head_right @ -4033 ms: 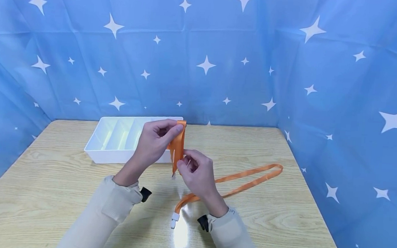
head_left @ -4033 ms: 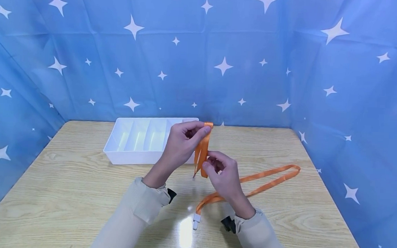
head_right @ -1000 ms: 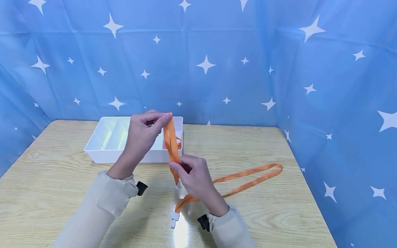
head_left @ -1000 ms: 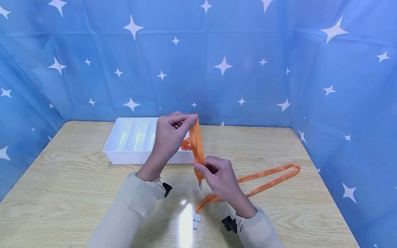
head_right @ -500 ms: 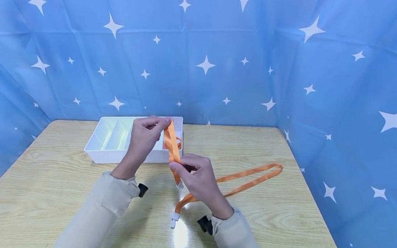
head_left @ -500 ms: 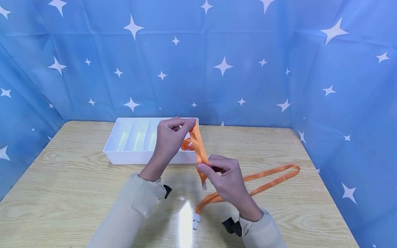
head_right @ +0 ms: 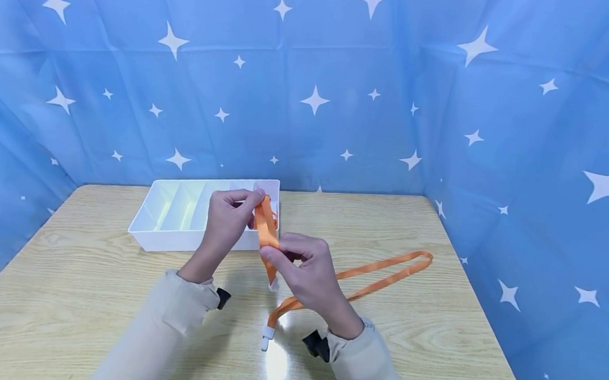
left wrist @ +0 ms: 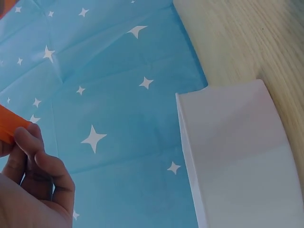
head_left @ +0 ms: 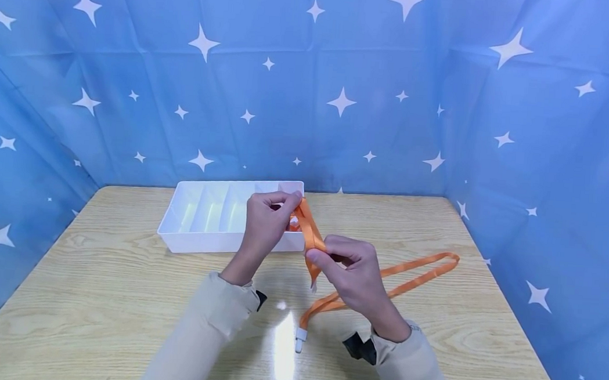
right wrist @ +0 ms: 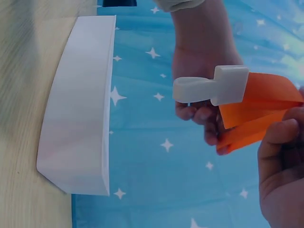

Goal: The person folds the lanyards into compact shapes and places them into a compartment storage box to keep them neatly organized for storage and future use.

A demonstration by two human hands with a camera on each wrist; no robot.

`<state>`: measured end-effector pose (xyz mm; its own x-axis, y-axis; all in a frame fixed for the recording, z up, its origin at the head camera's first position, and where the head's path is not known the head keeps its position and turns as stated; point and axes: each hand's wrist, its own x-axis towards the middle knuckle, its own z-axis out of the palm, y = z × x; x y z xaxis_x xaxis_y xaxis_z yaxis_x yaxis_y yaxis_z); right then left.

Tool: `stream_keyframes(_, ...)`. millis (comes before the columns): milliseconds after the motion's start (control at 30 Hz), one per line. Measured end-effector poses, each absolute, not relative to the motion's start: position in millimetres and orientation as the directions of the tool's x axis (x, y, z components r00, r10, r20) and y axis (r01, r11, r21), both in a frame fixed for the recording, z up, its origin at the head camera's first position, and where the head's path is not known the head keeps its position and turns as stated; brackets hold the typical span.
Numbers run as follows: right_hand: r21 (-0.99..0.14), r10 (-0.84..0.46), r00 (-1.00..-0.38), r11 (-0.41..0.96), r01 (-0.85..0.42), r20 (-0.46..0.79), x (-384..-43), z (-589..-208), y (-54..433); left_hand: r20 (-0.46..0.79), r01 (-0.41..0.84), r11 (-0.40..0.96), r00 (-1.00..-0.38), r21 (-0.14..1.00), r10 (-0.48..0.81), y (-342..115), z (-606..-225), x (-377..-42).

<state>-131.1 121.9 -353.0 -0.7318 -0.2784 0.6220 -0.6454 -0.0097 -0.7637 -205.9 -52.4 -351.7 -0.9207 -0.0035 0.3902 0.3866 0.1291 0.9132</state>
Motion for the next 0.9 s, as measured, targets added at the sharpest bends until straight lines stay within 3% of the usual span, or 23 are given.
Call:
stream_keyframes(300, -0.759, -0.222, -0.742, 0.013, -0.650, 0.632, -136, -351, 127, 0.338, 0.339, 0.194, -0.940, 0.921, 0.038, -44, -376, -197)
stream_keyframes(667, -0.737, -0.153, -0.728, -0.001, -0.676, 0.668, -141, -350, 130, 0.312, 0.321, 0.092, -0.944, 0.943, 0.106, -38, -385, -188)
stream_keyframes(900, -0.733, -0.087, -0.733, 0.029, -0.679, 0.675, -146, -349, 132, 0.217, 0.227, 0.073, -0.967, 0.971, 0.131, -32, -385, -185)
